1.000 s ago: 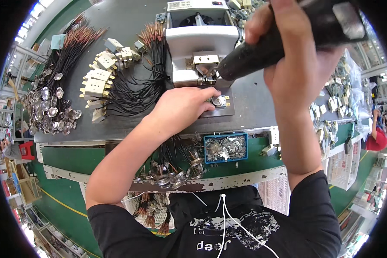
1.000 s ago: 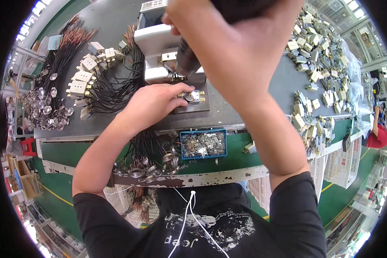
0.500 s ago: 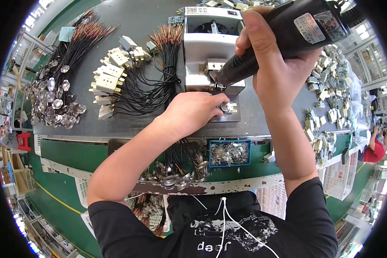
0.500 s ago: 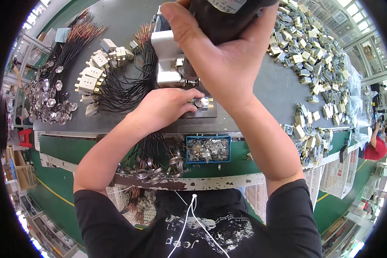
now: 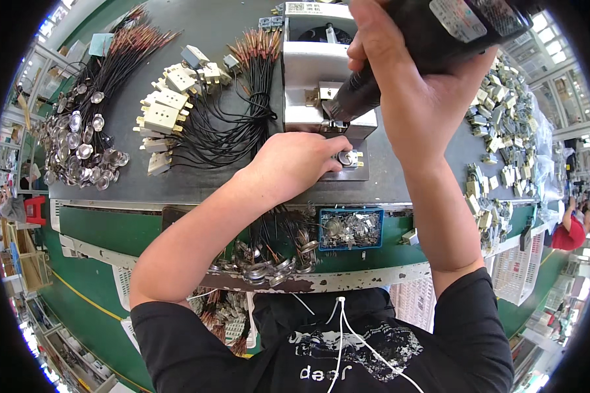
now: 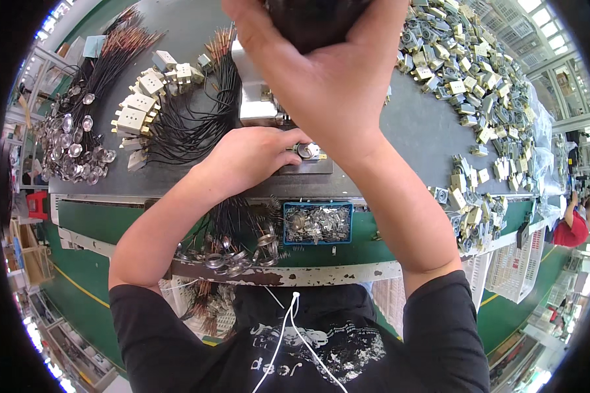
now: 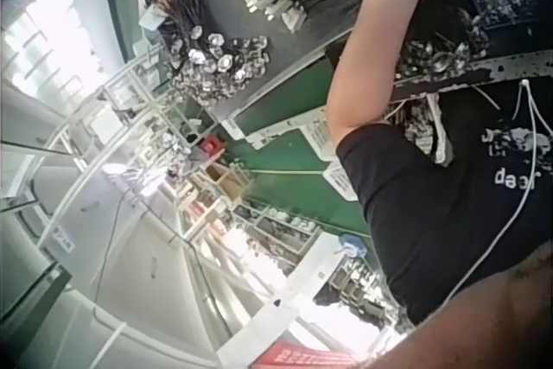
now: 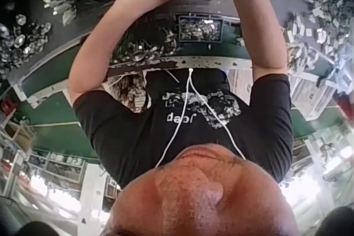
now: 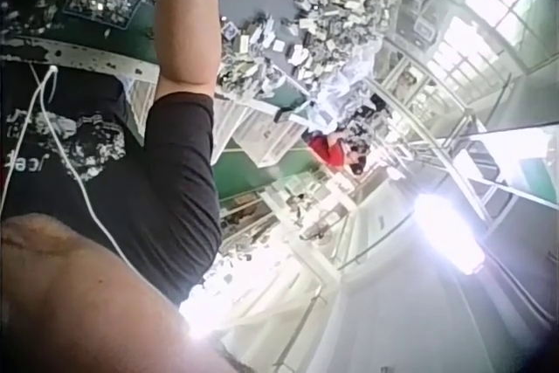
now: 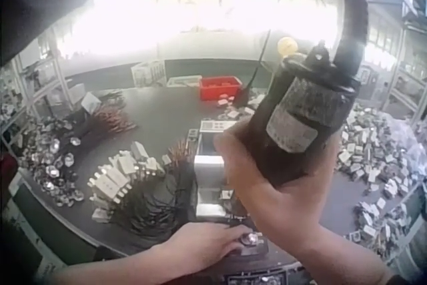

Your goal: Assembling electronic components onto a base using a power tool and connecting wiring harnesses.

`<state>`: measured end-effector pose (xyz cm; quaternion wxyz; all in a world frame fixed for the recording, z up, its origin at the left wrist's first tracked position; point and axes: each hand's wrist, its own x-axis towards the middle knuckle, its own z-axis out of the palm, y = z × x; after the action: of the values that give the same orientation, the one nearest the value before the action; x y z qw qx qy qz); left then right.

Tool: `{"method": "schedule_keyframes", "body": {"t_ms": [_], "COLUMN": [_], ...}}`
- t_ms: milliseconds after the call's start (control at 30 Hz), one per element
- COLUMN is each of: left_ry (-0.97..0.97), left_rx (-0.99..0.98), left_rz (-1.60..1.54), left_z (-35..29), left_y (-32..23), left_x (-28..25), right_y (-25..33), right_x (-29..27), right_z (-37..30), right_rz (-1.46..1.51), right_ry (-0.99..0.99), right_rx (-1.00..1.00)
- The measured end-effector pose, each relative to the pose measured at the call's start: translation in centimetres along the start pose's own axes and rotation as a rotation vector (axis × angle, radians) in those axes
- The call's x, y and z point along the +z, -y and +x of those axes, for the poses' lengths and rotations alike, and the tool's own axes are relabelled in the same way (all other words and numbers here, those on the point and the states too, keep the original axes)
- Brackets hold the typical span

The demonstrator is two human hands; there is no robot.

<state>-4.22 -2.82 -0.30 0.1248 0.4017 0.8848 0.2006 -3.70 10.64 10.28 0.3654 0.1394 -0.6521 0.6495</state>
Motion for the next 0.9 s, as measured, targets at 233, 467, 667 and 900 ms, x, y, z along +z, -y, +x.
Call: {"method": "schedule_keyframes", "body": {"t_ms": [233,467,667,900], "left_ry": [0.005,-0.043,-0.077,-0.133], "left_rx": [0.01,0.04,0.062,0.069], "left_rz": [-0.019,0.007,0.024,-0.019], "left_z": [0.1,0.0,-0.2,-0.3], "left_y": [-0.1,-0.1,0.2,0.3], "left_x": [-0.2,0.1,0.5,0.8], "right_y": [0.6,1.2,1.0,0.1], "right_x": [-0.7,0.3,0.3,-1.2], "right_z": [0.1,-0.9,-1.1,0.0], "right_rz": [0.038,0.125,0.019,0.024], "right_ry": [0.092,-0.059,0.056,0.084], "right_rx": [0.155,0.112,0.129,0.125]}}
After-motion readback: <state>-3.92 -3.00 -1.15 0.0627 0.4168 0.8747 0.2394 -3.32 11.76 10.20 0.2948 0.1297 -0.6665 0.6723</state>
